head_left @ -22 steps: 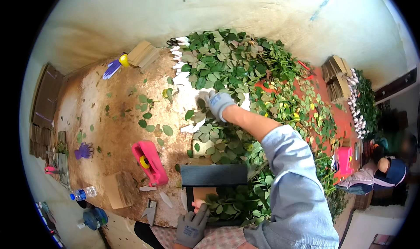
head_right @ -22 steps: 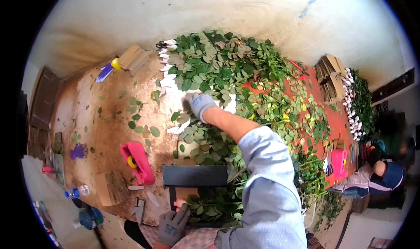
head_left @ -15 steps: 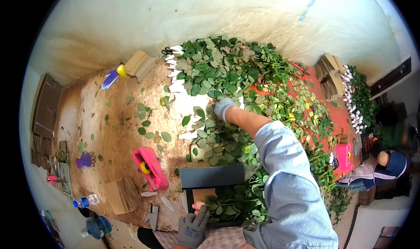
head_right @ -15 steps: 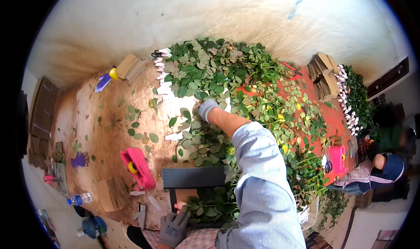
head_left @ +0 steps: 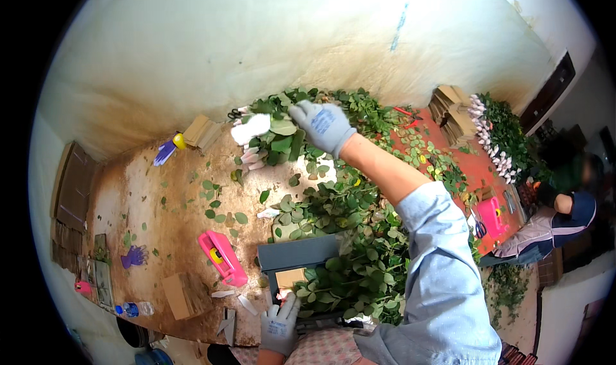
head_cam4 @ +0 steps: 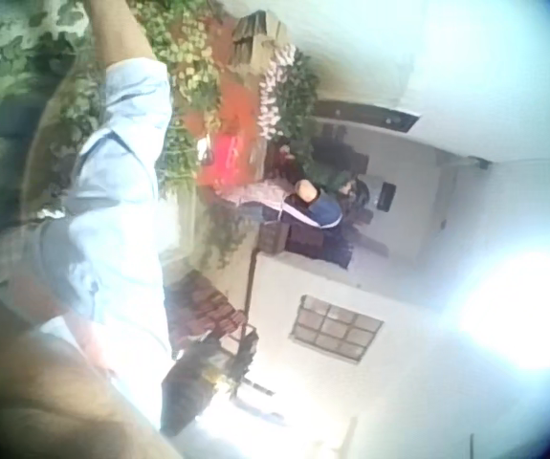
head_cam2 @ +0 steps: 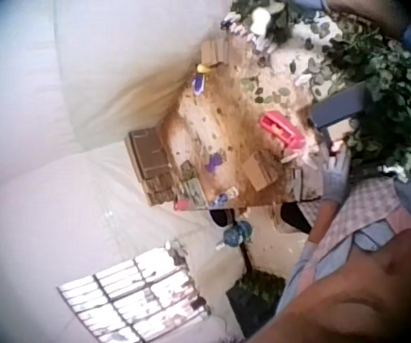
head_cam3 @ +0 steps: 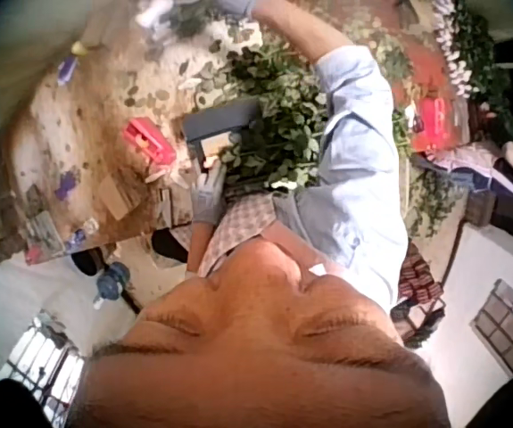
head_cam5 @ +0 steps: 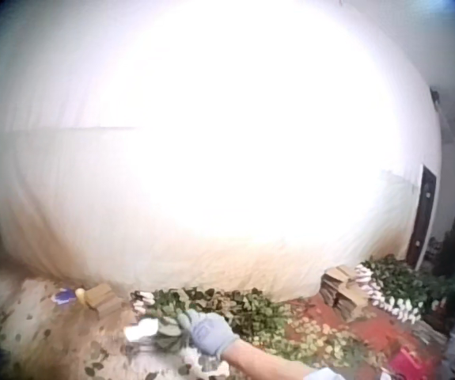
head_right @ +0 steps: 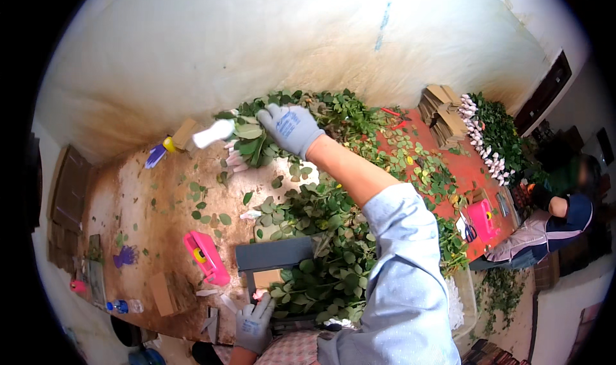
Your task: The person arranges white flower buds and green leaves into a gray rectangular container. They place the leaves at the bottom and then carefully position the flower buds on top. The person uses a pink tape dispenser to secure the arrangement with tape. The workspace is cluttered with leaves and other materials.
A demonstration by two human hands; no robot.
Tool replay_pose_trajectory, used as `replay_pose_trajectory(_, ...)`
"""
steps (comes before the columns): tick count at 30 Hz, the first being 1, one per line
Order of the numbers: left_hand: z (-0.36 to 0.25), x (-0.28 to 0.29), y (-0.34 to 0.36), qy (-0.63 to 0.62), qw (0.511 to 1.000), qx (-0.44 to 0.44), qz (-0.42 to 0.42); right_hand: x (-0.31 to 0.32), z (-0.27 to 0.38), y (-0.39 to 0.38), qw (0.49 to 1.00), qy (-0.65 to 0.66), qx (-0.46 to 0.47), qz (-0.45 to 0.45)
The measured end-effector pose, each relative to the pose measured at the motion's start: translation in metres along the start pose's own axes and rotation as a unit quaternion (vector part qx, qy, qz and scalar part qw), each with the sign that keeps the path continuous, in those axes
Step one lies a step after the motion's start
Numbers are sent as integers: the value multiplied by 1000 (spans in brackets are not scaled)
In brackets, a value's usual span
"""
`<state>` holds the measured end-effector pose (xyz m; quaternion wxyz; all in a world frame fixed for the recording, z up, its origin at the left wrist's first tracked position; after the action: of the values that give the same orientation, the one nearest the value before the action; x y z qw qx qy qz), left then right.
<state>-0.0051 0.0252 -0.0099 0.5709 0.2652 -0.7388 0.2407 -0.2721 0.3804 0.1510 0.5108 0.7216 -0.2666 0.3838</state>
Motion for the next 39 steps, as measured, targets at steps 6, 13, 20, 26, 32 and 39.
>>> replay_pose_trajectory(6,-2,4,-6,-10,1000,4,15,126,55,-6,977,-89,171,-96)
replay_pose_trajectory(13,4,-14,-22,-7,1000,28,-2,153,164,-83,950,-196,235,68)
replay_pose_trajectory(20,6,-23,-21,9,1000,25,-3,96,213,-182,920,-129,211,305)
replay_pose_trajectory(26,5,-21,-15,18,999,26,-8,-2,222,-240,883,8,143,447)
replay_pose_trajectory(32,8,-25,-18,29,999,21,-24,45,229,-225,887,9,99,451)
replay_pose_trajectory(39,5,-18,-17,4,1000,24,2,33,279,-179,927,90,108,348)
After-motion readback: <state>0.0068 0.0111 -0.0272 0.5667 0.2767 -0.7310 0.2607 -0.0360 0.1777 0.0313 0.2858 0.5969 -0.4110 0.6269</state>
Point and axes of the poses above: each hand's wrist, its own y-axis towards the middle knuckle, its own x-axis out of the back of the hand, z = x × y, the point moved 2 cm from there along y, towards the middle knuckle
